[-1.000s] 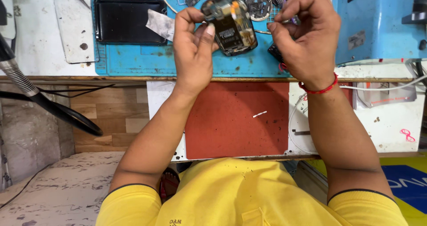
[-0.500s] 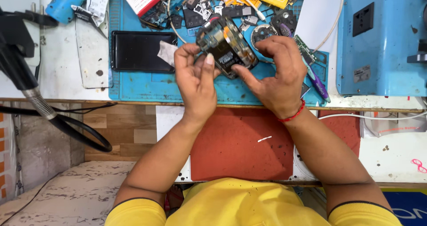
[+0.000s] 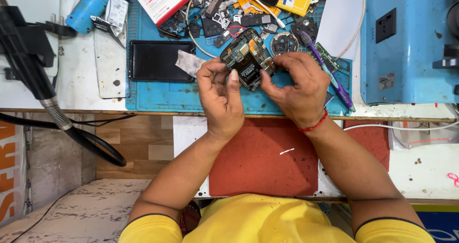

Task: The person holds a disassembled smartphone chassis and manipulates the internal components, including the battery and motherboard. They remove a ribbon cable, inspect the parts, and then reattach the cable to the motherboard.

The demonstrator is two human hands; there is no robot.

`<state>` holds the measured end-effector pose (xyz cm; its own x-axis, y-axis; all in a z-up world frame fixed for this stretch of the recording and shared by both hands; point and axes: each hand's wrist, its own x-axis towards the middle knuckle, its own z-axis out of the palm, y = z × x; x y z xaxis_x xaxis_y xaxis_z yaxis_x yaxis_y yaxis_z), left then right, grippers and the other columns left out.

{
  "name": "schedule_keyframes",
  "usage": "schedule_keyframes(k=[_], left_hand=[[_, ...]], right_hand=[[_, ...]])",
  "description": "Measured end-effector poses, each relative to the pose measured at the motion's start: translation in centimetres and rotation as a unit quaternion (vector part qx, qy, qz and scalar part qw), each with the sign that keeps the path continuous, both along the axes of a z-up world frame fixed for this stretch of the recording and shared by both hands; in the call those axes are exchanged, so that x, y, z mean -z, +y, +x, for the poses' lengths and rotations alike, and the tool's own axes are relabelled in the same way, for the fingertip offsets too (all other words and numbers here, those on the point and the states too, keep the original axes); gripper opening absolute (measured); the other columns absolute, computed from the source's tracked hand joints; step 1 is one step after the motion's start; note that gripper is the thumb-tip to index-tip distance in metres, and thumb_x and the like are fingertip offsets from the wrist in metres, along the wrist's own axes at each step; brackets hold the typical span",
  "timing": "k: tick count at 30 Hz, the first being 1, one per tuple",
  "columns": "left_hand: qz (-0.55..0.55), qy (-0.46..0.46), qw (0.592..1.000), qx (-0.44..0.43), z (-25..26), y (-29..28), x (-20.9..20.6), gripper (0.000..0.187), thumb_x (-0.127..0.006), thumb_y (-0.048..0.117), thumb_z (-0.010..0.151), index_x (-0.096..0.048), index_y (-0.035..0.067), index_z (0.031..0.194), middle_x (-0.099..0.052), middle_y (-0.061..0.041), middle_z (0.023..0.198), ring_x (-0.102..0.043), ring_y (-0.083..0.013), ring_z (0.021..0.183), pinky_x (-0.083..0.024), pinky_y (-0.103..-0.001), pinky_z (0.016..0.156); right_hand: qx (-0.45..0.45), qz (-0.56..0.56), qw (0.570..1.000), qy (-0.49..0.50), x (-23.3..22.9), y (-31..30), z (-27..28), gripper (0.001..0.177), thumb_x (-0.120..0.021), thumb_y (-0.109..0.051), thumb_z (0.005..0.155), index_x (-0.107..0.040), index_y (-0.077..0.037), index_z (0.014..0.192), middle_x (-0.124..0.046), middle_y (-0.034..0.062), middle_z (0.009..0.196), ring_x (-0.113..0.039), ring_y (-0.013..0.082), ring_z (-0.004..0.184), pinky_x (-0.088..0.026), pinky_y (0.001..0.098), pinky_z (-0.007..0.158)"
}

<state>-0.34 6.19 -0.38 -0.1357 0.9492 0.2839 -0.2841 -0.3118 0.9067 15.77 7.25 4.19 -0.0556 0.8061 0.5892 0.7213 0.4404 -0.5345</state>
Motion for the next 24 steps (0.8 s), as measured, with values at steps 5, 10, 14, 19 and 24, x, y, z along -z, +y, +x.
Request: schedule_keyframes(k=[5, 10, 14, 19, 24], left_hand=[[0.002, -0.047, 0.999, 0.024, -0.2, 0.3, 0.3, 0.033, -0.058, 0.001, 0.110, -0.037, 0.004, 0.135, -0.052, -0.013, 0.137, -0.059, -0.0165, 0.124, -0.052, -0.025, 0.096], [0.003, -0.108, 0.977, 0.184, -2.7, 2.1, -0.9, 0.064, -0.067, 0.007, 0.106, -0.029, 0.003, 0.158, -0.045, -0.016, 0.151, -0.053, -0.0200, 0.137, -0.044, -0.032, 0.120], [-0.017, -0.131, 0.933, 0.334, -4.4, 2.5, -2.0, 0.085, -0.074, 0.014, 0.102, -0.020, 0.008, 0.167, -0.038, -0.017, 0.165, -0.048, -0.0219, 0.149, -0.040, -0.036, 0.128], [-0.021, -0.134, 0.925, 0.354, -4.4, 2.2, -2.6, 0.094, -0.082, 0.020, 0.098, -0.020, 0.012, 0.168, -0.046, -0.019, 0.160, -0.055, -0.0238, 0.142, -0.044, -0.038, 0.124], [-0.026, -0.122, 0.927, 0.353, -4.2, 2.1, -2.5, 0.094, -0.082, 0.026, 0.100, -0.019, 0.011, 0.167, -0.049, -0.020, 0.158, -0.057, -0.0242, 0.142, -0.045, -0.038, 0.125]], right_hand=[[0.001, -0.004, 1.000, 0.017, 0.1, -0.1, 0.1, 0.029, -0.091, -0.006, 0.082, -0.071, 0.001, 0.102, -0.071, 0.0130, 0.102, -0.073, 0.0218, 0.085, -0.061, 0.0310, 0.073], [-0.043, -0.034, 0.995, 0.085, -0.3, 0.2, 1.0, 0.029, -0.090, -0.005, 0.082, -0.071, 0.003, 0.102, -0.071, 0.0123, 0.100, -0.073, 0.0200, 0.085, -0.060, 0.0289, 0.077], [-0.106, -0.083, 0.986, 0.102, -0.6, 0.4, 1.6, 0.026, -0.088, -0.005, 0.080, -0.073, 0.002, 0.100, -0.073, 0.0115, 0.099, -0.073, 0.0193, 0.085, -0.059, 0.0279, 0.077], [-0.132, -0.126, 0.978, 0.097, -2.0, 0.2, 1.9, 0.024, -0.087, -0.005, 0.080, -0.074, 0.001, 0.098, -0.073, 0.0103, 0.096, -0.073, 0.0184, 0.083, -0.058, 0.0282, 0.074], [-0.107, -0.135, 0.985, 0.024, -4.5, -0.8, 2.4, 0.023, -0.089, -0.009, 0.080, -0.074, 0.001, 0.095, -0.073, 0.0089, 0.092, -0.072, 0.0162, 0.079, -0.056, 0.0286, 0.068]])
